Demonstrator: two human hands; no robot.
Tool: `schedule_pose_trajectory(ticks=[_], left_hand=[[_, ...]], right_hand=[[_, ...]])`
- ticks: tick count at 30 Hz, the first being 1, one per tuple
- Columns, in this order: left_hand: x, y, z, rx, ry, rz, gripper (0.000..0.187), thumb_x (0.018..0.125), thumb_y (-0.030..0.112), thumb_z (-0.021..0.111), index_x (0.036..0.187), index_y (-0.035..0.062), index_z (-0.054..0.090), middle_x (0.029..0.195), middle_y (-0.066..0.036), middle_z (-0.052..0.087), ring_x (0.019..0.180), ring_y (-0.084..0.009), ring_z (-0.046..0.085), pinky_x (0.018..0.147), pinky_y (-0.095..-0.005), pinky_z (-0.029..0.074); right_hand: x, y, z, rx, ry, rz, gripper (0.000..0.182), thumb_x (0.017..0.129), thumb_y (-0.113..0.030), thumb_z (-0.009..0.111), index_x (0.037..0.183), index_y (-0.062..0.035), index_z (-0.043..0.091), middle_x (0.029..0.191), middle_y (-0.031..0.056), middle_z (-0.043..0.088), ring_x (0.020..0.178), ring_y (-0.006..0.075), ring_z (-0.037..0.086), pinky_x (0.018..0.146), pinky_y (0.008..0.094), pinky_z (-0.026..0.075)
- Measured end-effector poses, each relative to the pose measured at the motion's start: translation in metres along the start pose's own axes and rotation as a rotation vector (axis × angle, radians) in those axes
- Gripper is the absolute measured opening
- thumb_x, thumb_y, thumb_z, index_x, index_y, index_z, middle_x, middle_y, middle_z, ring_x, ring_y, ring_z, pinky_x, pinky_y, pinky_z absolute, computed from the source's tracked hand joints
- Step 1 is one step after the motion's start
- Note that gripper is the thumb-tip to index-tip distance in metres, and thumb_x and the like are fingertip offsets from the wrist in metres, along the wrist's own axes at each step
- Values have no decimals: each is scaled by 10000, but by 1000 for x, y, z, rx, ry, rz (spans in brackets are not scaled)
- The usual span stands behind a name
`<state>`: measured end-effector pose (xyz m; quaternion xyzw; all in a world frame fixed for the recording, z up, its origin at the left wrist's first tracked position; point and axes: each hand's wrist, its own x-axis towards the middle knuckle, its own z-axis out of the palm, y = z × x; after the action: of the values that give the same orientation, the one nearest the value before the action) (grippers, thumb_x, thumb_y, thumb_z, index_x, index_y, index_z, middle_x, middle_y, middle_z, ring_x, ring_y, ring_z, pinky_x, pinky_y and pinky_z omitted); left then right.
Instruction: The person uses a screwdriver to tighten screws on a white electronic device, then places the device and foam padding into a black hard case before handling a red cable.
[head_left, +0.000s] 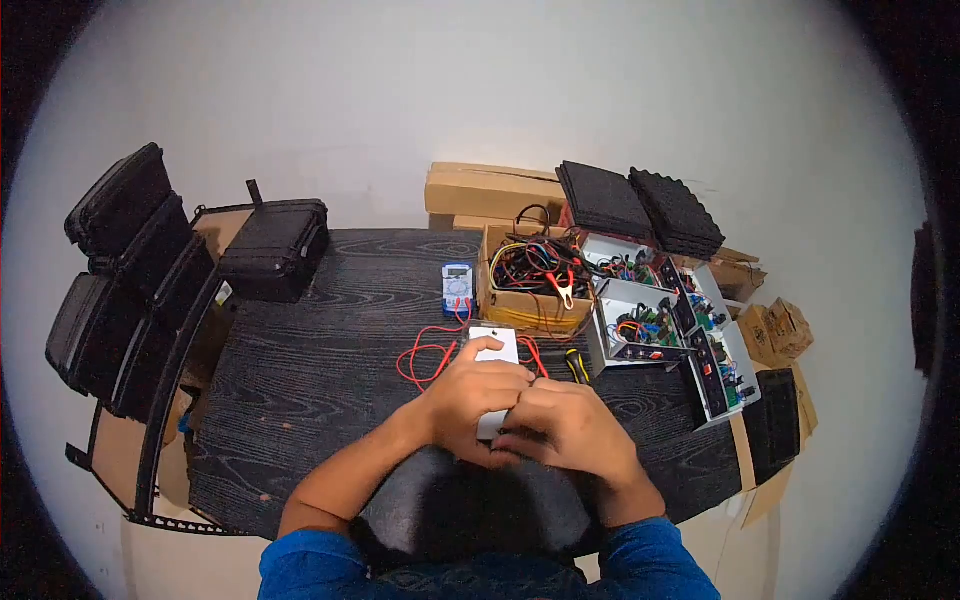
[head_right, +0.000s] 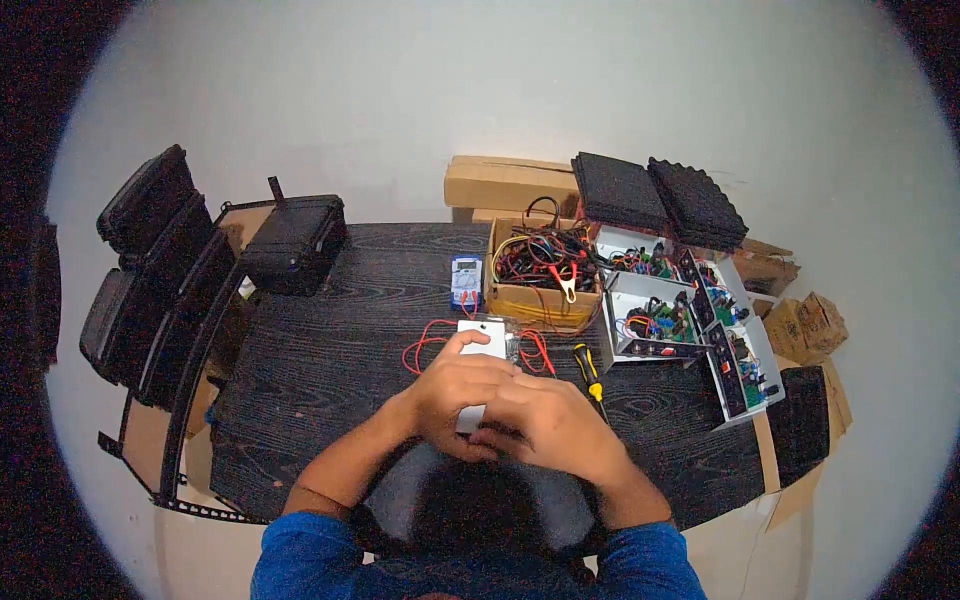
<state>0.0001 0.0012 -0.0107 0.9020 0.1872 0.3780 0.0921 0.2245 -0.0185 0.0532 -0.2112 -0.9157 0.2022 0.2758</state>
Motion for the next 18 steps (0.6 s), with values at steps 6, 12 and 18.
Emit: schedule_pose_trajectory(ticks=[6, 12, 18], left_hand=[[2, 2, -3, -3, -5, 3, 688, 610, 420, 934, 1213, 155, 736, 1239, -38, 752, 1197, -265, 701, 1107, -604, 333], [2, 2, -2, -4, 7, 2, 693, 608, 411, 932, 1222, 158, 732, 1235, -33, 752, 1195, -267, 702, 1108, -600, 330], [2, 1, -2, 3, 3, 18, 692, 602, 395, 929, 1220, 157, 729, 1232, -29, 751, 1200, -263, 699, 1102, -596, 328]], right_hand=[[4, -1, -3, 9, 38, -103, 233, 773, -197, 875, 947, -104, 753, 838, 82, 667, 811, 301, 674, 729, 412, 530], [1, 2, 0, 27, 5, -20, 218, 790, -178, 847, 986, -112, 774, 867, 85, 687, 840, 305, 683, 752, 414, 543], [4, -1, -4, 31, 12, -78, 206, 789, -149, 852, 968, -101, 764, 854, 79, 683, 823, 293, 679, 736, 411, 539]])
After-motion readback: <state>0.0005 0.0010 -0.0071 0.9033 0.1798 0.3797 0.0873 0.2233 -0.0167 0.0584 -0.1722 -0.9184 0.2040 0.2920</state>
